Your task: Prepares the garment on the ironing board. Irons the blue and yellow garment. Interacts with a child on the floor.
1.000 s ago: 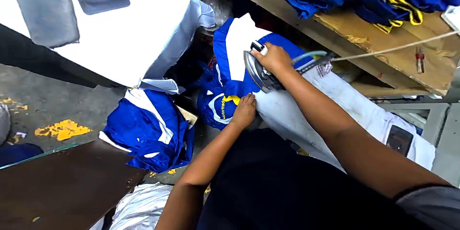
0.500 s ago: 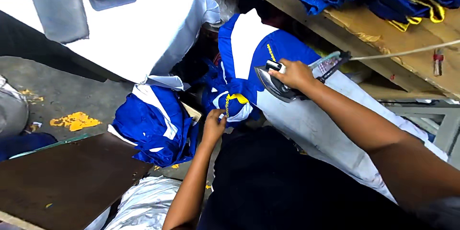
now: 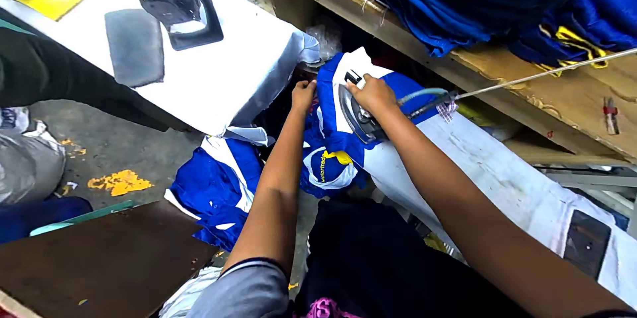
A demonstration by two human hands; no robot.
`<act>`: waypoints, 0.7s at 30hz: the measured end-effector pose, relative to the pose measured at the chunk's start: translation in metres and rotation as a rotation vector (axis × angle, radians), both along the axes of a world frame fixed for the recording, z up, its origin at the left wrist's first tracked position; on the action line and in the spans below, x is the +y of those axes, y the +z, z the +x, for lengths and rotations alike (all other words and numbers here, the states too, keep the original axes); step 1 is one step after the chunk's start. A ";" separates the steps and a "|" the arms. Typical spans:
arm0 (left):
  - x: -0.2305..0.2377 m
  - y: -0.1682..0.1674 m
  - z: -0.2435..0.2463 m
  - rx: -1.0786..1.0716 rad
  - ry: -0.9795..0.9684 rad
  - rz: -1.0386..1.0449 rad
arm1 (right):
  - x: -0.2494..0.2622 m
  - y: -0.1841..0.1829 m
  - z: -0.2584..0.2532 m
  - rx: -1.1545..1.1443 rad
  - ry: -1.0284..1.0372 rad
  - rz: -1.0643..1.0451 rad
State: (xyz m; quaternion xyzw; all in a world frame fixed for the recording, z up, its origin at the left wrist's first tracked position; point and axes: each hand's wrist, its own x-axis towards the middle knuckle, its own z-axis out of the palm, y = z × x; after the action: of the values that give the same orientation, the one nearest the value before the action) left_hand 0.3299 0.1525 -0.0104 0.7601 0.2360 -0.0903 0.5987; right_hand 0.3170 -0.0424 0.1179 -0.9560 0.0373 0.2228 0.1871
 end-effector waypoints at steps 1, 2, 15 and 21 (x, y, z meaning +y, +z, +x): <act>-0.004 -0.001 0.018 0.027 0.017 -0.032 | -0.007 -0.001 -0.008 -0.001 -0.027 -0.006; -0.009 -0.002 0.032 0.053 0.023 -0.044 | -0.013 -0.002 -0.015 0.001 -0.052 -0.013; 0.001 -0.036 0.092 0.128 -0.204 0.007 | 0.035 0.001 0.054 0.004 -0.126 -0.007; 0.003 -0.030 0.086 0.157 -0.177 -0.081 | 0.004 -0.001 0.001 0.055 0.026 -0.060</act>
State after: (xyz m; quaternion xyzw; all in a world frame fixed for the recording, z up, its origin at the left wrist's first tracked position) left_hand 0.4163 0.1559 -0.0402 0.7438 0.2104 -0.2116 0.5981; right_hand 0.3180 -0.0387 0.1173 -0.9550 0.0368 0.2503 0.1545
